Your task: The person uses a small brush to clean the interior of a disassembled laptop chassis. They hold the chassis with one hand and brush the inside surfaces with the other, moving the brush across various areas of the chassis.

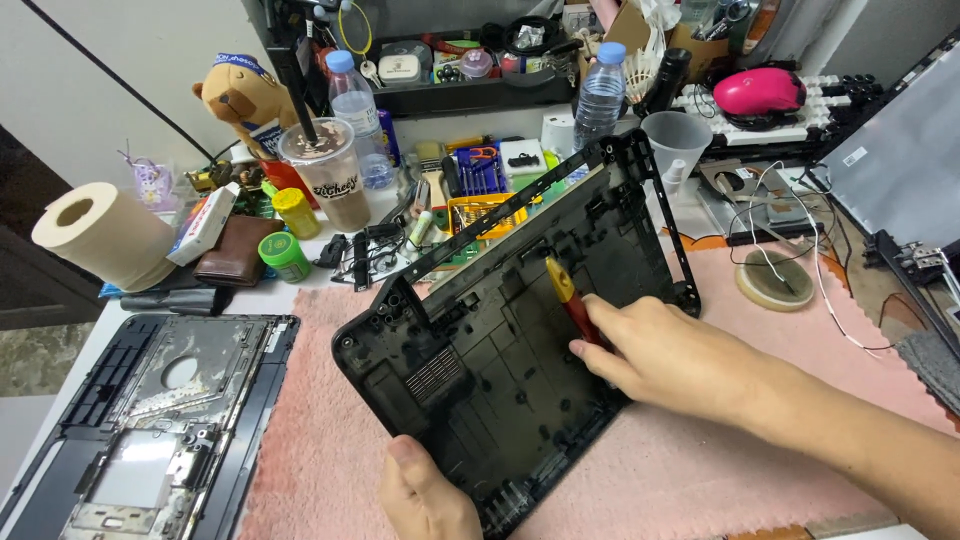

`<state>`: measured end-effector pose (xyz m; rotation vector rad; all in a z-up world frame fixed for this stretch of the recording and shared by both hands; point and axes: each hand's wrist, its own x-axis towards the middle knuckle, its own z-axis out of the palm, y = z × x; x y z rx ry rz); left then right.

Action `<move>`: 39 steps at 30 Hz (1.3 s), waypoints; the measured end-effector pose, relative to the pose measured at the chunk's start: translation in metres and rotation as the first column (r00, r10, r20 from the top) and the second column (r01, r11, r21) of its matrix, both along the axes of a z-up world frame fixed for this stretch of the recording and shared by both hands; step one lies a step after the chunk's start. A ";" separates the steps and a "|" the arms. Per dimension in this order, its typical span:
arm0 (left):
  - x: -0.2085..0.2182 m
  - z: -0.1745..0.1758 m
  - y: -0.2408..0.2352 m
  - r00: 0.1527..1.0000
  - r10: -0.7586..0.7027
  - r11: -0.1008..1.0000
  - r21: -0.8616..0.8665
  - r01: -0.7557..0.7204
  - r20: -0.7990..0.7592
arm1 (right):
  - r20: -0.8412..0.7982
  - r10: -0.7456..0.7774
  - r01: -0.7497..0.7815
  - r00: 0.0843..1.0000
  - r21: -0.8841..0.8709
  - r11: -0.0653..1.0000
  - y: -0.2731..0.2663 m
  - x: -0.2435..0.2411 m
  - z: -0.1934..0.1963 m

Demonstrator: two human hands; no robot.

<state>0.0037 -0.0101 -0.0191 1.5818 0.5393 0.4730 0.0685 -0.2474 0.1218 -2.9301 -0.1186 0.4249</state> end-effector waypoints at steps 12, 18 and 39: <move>0.000 0.002 -0.001 0.998 -0.016 0.999 -0.037 0.019 0.065 | 0.043 0.027 -0.030 0.999 0.073 0.997 -0.004 -0.004 -0.011; -0.002 0.004 -0.004 0.996 0.008 1.000 0.003 -0.008 0.089 | 0.206 0.126 -0.171 0.970 0.219 0.961 -0.012 -0.008 -0.032; -0.005 0.009 -0.003 0.998 -0.027 0.999 0.019 0.026 0.061 | 0.121 0.056 -0.087 0.991 0.269 0.959 -0.008 -0.017 -0.030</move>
